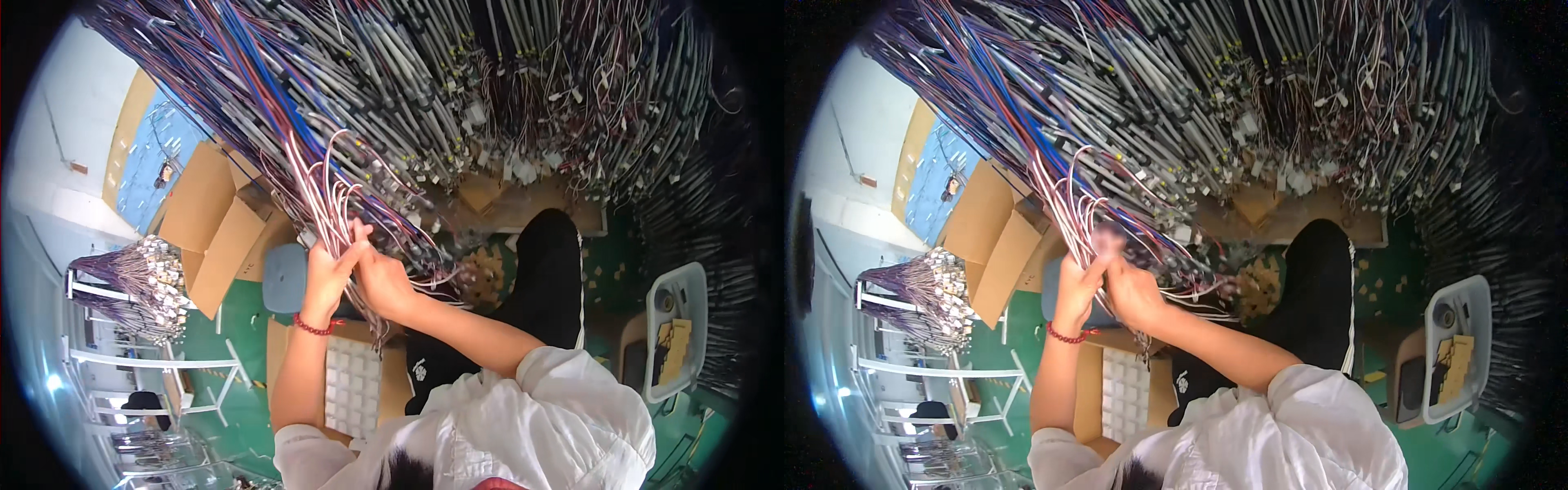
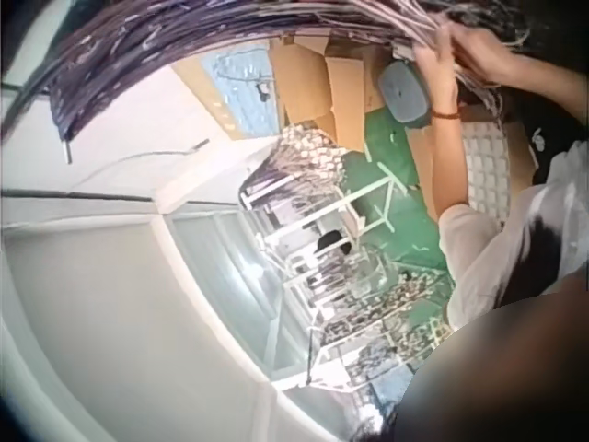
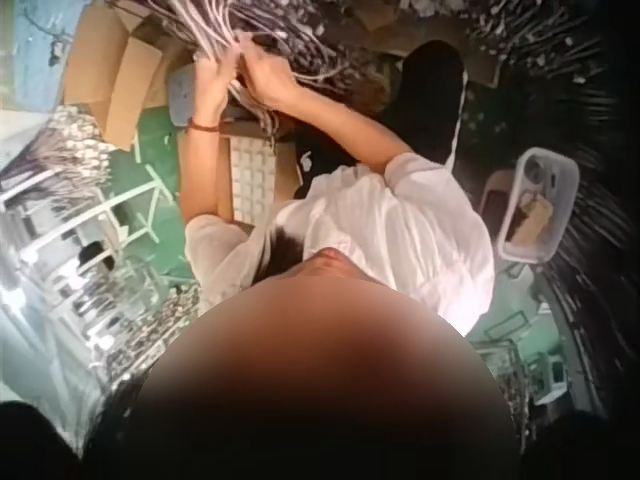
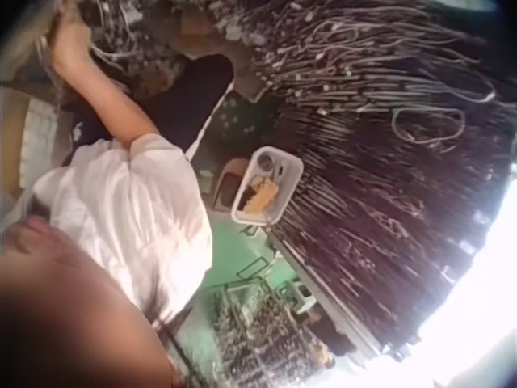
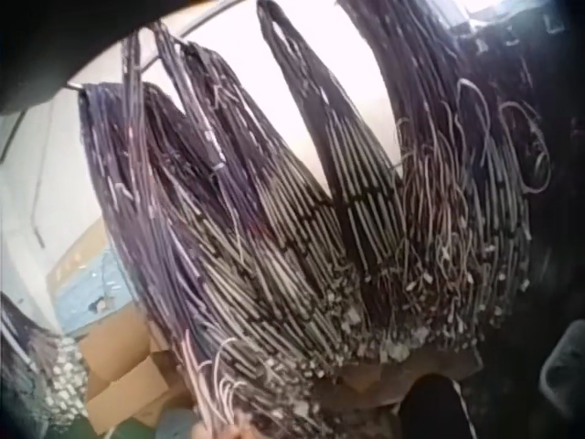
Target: Organizing and sorting wire harnesses in a factory setting.
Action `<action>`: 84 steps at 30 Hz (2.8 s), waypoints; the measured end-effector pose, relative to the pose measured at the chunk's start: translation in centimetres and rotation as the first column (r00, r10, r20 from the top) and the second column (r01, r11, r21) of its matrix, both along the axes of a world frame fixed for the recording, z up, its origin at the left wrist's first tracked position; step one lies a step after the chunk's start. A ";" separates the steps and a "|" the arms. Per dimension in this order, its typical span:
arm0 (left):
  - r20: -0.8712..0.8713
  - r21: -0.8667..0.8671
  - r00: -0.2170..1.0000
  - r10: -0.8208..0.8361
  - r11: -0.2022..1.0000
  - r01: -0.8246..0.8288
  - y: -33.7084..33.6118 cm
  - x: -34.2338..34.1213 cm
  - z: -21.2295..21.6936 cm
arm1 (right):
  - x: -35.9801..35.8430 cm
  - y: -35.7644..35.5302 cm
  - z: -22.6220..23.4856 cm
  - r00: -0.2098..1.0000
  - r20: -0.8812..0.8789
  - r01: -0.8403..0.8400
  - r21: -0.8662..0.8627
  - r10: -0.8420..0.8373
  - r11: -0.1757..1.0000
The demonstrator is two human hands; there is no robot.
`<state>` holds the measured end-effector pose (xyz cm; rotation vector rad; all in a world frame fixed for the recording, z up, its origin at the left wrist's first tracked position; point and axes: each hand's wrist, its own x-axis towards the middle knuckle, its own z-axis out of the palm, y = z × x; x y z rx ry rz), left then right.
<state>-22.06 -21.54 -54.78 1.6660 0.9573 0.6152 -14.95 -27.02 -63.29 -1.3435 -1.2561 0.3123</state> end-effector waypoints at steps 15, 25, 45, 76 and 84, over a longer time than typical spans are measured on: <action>-0.077 -0.096 0.991 0.109 0.989 -0.116 -0.3 -1.1 1.0 | 5.6 -4.7 -3.5 0.973 -0.228 -0.002 0.094 0.024 0.996; -0.095 -0.148 0.993 0.063 0.986 -0.077 -1.0 -2.6 2.3 | 12.7 5.2 0.0 0.961 0.013 -0.272 0.194 0.275 0.943; -0.178 -0.210 0.980 -0.092 0.976 0.053 -0.1 -3.3 5.0 | 11.2 5.0 -0.6 0.881 -0.199 -0.456 -0.110 0.430 0.883; -0.149 -0.423 0.970 -0.192 0.899 0.113 0.0 -2.6 6.7 | 14.5 5.4 -2.9 0.986 0.134 -0.031 -0.428 0.097 0.903; -0.478 -0.226 0.848 -0.230 0.965 0.134 1.5 -4.5 8.6 | 22.3 4.2 3.1 0.682 0.656 0.166 0.292 -0.323 0.942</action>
